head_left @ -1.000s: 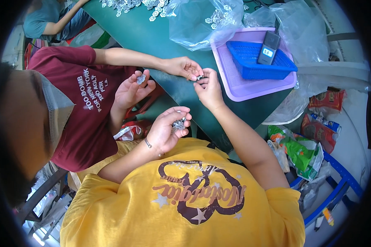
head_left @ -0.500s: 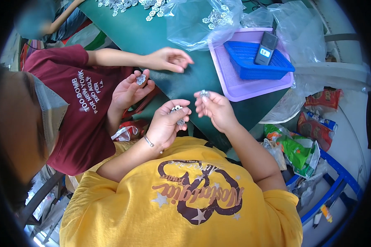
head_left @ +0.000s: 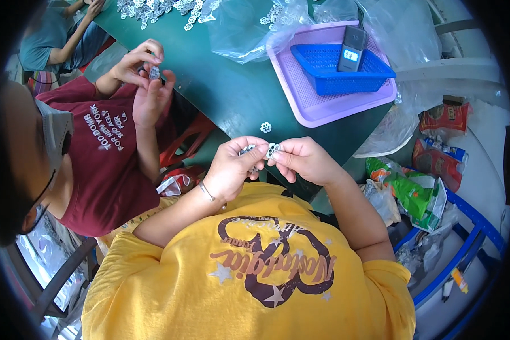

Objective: The person assembles small electronic components by inserting parts into perforated discs by hand at a workbench.

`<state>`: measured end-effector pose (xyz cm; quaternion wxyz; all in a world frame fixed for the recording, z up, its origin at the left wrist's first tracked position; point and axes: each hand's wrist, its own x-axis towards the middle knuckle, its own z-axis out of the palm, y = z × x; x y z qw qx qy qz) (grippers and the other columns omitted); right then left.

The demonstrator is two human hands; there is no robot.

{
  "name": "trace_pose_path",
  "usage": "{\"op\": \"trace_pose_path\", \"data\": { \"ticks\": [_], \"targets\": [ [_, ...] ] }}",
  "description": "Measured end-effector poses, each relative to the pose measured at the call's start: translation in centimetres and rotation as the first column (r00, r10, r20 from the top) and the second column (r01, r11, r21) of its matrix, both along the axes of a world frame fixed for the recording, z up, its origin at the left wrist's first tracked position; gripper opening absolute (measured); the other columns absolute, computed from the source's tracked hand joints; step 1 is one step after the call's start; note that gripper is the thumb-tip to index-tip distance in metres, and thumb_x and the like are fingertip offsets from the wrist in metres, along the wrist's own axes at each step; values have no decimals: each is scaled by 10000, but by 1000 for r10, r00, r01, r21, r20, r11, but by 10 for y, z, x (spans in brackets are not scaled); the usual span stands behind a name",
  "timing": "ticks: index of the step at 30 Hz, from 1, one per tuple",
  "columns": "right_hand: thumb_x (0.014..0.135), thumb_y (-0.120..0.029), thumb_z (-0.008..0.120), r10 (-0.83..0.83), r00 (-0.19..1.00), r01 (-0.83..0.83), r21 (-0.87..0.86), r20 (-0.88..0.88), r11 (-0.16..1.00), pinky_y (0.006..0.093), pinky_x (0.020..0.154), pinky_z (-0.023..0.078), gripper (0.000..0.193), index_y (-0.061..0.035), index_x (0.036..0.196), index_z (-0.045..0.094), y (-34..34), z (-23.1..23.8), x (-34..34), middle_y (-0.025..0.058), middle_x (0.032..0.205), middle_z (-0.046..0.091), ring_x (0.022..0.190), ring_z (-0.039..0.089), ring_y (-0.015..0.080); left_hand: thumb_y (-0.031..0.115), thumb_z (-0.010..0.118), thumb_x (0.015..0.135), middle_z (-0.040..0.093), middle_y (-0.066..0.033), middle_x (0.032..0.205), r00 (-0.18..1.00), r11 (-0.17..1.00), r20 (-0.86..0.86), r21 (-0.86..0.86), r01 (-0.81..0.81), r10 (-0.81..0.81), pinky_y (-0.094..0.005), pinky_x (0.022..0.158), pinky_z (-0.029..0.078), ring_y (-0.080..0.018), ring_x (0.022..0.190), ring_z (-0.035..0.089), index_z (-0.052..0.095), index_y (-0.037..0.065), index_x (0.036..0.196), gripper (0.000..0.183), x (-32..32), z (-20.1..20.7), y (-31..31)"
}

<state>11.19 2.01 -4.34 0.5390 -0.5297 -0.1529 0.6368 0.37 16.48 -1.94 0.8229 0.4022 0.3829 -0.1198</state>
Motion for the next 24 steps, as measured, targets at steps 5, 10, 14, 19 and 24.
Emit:
{"op": "trace_pose_path", "data": {
  "ticks": [5,10,14,19,24],
  "targets": [
    [735,56,592,-370,929,355,243,21,903,182,651,436,320,9,1022,458,-4,-8,-13,31,808,533,721,506,53,113,569,811,560,-25,728,997,996,3,-53,-78,78,-177,460,376,-61,578,482,556,15,886,124,2,-3,-3],
    [744,60,579,-406,913,387,235,36,892,181,681,444,284,21,1011,491,-8,-6,-10,36,834,548,752,522,58,114,550,824,550,-35,707,997,997,8,-42,-72,72,-190,463,371,-80,575,489,547,21,870,103,4,1,-7],
    [751,65,567,-406,914,390,253,13,885,182,705,445,257,33,1002,520,-9,-5,-8,35,862,560,782,530,63,106,551,822,551,-35,702,998,998,21,-25,-62,63,-191,464,373,-80,575,492,556,19,870,100,5,0,-9],
    [756,61,561,-405,914,387,247,23,888,182,707,444,258,36,1010,522,-8,-2,-5,35,857,563,781,533,67,94,548,821,554,-33,710,996,996,36,-32,-79,80,-191,469,374,-80,582,495,559,13,880,100,5,1,-9],
    [759,68,551,-399,916,379,234,42,895,184,710,444,266,40,1022,524,1,-1,0,40,861,564,780,538,72,89,544,822,558,-35,725,990,990,56,-56,-127,130,-191,471,370,-78,586,493,555,13,898,108,8,4,-4]
  ]
}}
